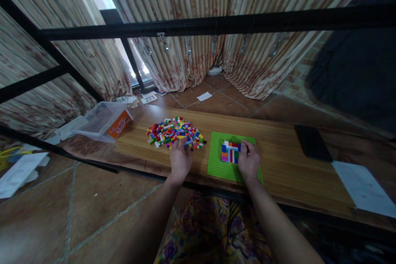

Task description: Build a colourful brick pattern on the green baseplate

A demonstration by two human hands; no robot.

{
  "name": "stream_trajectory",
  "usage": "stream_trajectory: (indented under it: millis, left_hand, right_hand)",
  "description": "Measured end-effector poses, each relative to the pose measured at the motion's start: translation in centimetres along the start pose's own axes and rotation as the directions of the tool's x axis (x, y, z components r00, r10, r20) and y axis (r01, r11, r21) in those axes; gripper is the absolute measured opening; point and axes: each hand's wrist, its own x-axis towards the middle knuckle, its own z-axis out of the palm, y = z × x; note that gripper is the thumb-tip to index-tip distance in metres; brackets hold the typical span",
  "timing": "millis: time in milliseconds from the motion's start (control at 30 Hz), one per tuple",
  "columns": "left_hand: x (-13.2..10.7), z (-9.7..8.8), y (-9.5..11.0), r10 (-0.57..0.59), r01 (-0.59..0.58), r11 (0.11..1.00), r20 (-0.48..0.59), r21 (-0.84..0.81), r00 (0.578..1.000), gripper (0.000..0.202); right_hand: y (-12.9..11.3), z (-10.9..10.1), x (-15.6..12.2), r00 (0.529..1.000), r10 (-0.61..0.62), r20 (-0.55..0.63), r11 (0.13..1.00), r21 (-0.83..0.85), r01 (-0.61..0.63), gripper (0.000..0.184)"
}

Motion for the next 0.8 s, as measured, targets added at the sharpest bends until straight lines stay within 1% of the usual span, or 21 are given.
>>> stream_trajectory:
  millis: [100,200,367,600,700,800]
  left_hand:
    - [1.1,-0.7,-1.8,0.011,-0.015,0.987,0.024,0.157,1.0,0.03]
    - [1.6,-0.4,-2.5,0.054,-0.066,0.973,0.063,0.219,0.997,0.025]
    - [2.0,0.2,-2.5,0.069,-0.08,0.972,0.056,0.222,0.996,0.022]
    - [1.8,-0.2,-2.9,0.07,-0.068,0.976,-0.006,0.207,0.997,0.018]
    - [1.4,-0.4,-3.0,0.072,-0.067,0.973,-0.016,0.22,0.997,0.019]
    - [0.9,-0.3,-2.7,0.094,-0.083,0.972,-0.041,0.22,0.995,0.025]
  right_hand:
    - [0.0,0.0,0.0,1.0,0.001,0.001,1.0,0.003,-0.001,0.039]
    - [-0.1,0.0,0.0,1.0,0.003,-0.004,1.0,0.015,-0.003,0.038]
    - [-0.3,0.0,0.0,1.0,0.006,-0.008,0.999,0.033,-0.005,0.037]
    - [-0.4,0.0,0.0,1.0,0.024,-0.007,0.999,0.025,-0.024,0.037]
    - [-0.5,-0.1,0.0,1.0,0.02,-0.007,0.999,0.037,-0.02,0.037]
    - [-0.5,-0.1,0.0,1.0,0.016,-0.004,0.999,0.043,-0.016,0.035]
